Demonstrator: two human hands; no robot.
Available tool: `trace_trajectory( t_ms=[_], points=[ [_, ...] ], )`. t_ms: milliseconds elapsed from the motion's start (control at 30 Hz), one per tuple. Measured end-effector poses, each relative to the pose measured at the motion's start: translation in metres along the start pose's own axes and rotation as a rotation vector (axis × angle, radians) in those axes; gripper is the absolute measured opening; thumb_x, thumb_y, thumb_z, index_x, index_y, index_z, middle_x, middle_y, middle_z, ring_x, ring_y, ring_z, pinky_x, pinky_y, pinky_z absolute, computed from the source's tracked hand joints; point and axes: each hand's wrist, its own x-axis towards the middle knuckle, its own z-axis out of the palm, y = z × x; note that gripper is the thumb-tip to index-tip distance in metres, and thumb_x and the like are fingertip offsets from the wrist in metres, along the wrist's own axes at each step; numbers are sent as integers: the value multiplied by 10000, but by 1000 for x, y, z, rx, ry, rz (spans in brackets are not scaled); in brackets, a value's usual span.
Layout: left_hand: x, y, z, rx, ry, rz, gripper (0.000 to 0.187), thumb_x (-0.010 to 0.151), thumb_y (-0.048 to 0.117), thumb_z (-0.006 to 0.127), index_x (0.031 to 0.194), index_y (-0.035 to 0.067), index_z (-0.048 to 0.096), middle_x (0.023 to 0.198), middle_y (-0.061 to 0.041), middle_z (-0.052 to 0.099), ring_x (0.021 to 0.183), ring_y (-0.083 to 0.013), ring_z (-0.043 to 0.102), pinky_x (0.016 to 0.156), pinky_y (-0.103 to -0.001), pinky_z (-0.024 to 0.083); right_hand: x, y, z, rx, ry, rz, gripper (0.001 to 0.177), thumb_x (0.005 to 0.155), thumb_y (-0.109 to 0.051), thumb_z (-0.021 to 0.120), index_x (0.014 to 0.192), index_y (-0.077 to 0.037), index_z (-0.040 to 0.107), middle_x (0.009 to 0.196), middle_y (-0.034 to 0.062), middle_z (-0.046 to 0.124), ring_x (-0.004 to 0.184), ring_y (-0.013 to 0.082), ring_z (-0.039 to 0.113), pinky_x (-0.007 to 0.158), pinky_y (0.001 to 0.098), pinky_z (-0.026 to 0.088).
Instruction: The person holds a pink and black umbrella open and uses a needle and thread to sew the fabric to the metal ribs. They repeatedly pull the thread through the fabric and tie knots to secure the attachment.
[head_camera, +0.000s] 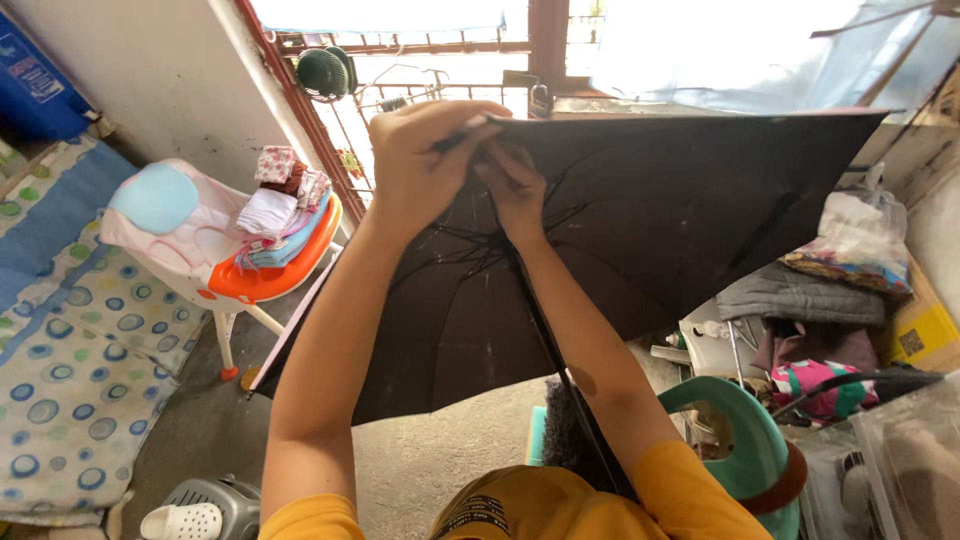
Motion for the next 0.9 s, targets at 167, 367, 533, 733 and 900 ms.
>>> trace_trajectory(
  t_ms=[167,367,533,733,900],
  points=[
    [3,-6,-3,149,66,-79,129,955,-3,808,1061,69,824,701,-42,736,539,-77,545,495,-256,336,-10,4,-33,-233,-2,-1,441,937,-20,767,1357,-16,635,1425,114,552,1328,206,560,1135,338,513],
    [-3,-7,-3,70,115,-78,162,965,-40,771,1094,53,800,879,-49,781,654,-32,594,563,-214,405,2,-12,-147,-200,933,-96,499,937,-104,779,1348,-81,497,1174,86,537,1072,187,569,933,357,555],
    [-5,-13,6,56,116,-111,139,964,-11,804,1086,54,812,755,-35,722,598,-38,520,543,-227,354,27,-41,-214,-394,800,-91,376,967,-122,754,1289,8,609,1225,111,639,1148,206,629,1001,349,557],
    [-6,-23,1,4,134,-77,88,1037,21,780,1114,56,802,840,-11,704,718,-37,561,643,-229,409,49,-53,-233,-410,649,-84,281,943,-7,797,1192,64,688,1167,160,711,1084,254,688,965,384,594],
    [-4,-24,-9,26,155,-149,101,1009,29,786,1107,43,806,781,-6,694,655,-33,524,595,-239,369,44,-68,-217,-432,561,-79,432,880,7,779,1264,-54,592,1183,86,650,1055,211,652,921,368,562]
  ],
)
